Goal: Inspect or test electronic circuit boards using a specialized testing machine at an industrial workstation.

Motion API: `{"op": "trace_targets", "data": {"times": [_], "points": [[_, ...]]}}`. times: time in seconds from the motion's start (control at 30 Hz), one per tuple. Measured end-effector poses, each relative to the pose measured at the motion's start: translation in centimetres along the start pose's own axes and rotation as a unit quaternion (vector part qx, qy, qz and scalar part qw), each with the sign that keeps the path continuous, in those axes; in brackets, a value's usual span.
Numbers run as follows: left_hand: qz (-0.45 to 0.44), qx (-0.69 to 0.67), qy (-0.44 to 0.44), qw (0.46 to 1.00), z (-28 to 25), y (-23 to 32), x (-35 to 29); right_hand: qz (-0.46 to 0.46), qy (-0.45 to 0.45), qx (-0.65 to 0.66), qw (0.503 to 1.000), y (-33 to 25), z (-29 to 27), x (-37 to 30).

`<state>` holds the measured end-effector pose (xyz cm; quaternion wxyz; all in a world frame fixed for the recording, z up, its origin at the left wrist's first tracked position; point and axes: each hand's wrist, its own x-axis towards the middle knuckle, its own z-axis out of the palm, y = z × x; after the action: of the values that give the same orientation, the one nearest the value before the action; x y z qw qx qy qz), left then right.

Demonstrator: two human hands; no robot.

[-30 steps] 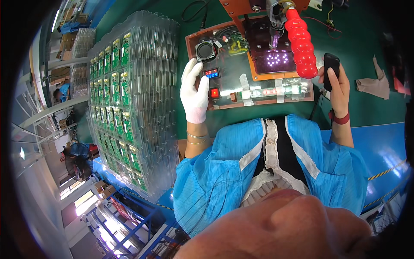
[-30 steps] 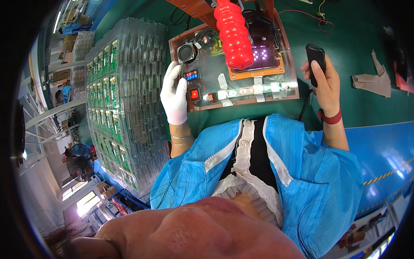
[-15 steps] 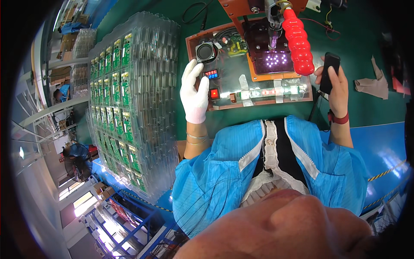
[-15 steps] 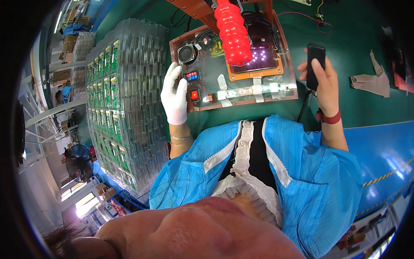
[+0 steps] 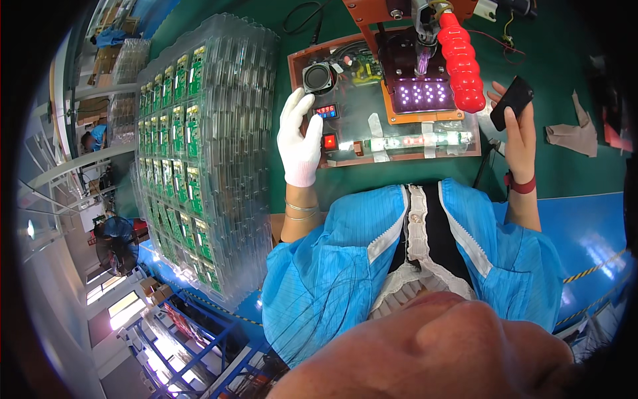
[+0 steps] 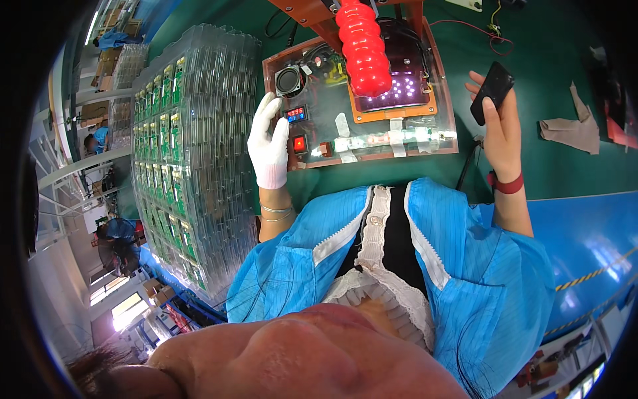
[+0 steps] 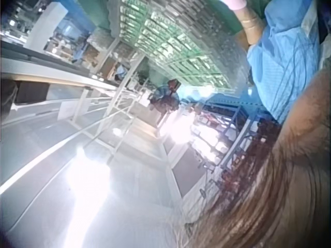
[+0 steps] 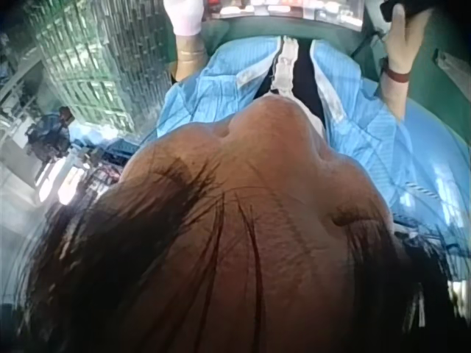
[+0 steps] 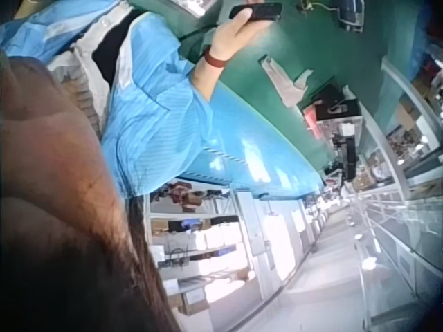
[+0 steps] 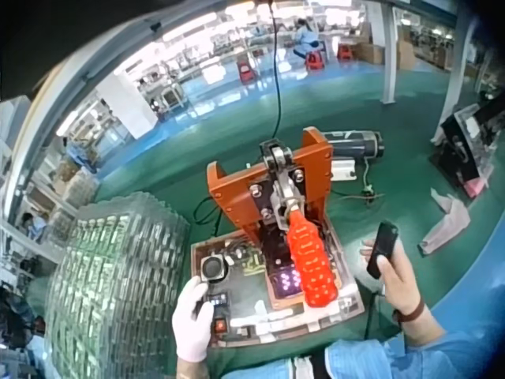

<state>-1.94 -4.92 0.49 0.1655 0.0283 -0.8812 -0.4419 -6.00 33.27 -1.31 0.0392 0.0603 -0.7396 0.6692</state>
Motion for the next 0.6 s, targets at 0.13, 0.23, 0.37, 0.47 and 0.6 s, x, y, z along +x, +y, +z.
{"op": "trace_targets", "data": {"times": [0.13,0.23,0.37,0.47,0.6], "points": [[-0.017,-0.031,0.005,0.999,0.03,0.05,0.01,-0.039,0.004,-0.029,0.999,0.27,0.83,0.04],[-0.019,-0.038,0.006,0.999,0.03,0.03,-0.01,-0.048,0.007,-0.035,0.998,0.31,1.11,0.15],[-0.019,-0.033,0.006,0.999,0.06,0.01,-0.13,-0.048,0.01,-0.024,0.999,0.25,1.01,0.12],[0.002,-0.006,0.007,1.0,0.06,-0.02,-0.18,-0.044,-0.006,-0.03,0.999,0.26,0.76,0.05],[0.011,0.005,0.008,1.0,0.08,-0.1,-0.18,-0.042,-0.008,-0.032,0.999,0.33,0.59,-0.14]]}}
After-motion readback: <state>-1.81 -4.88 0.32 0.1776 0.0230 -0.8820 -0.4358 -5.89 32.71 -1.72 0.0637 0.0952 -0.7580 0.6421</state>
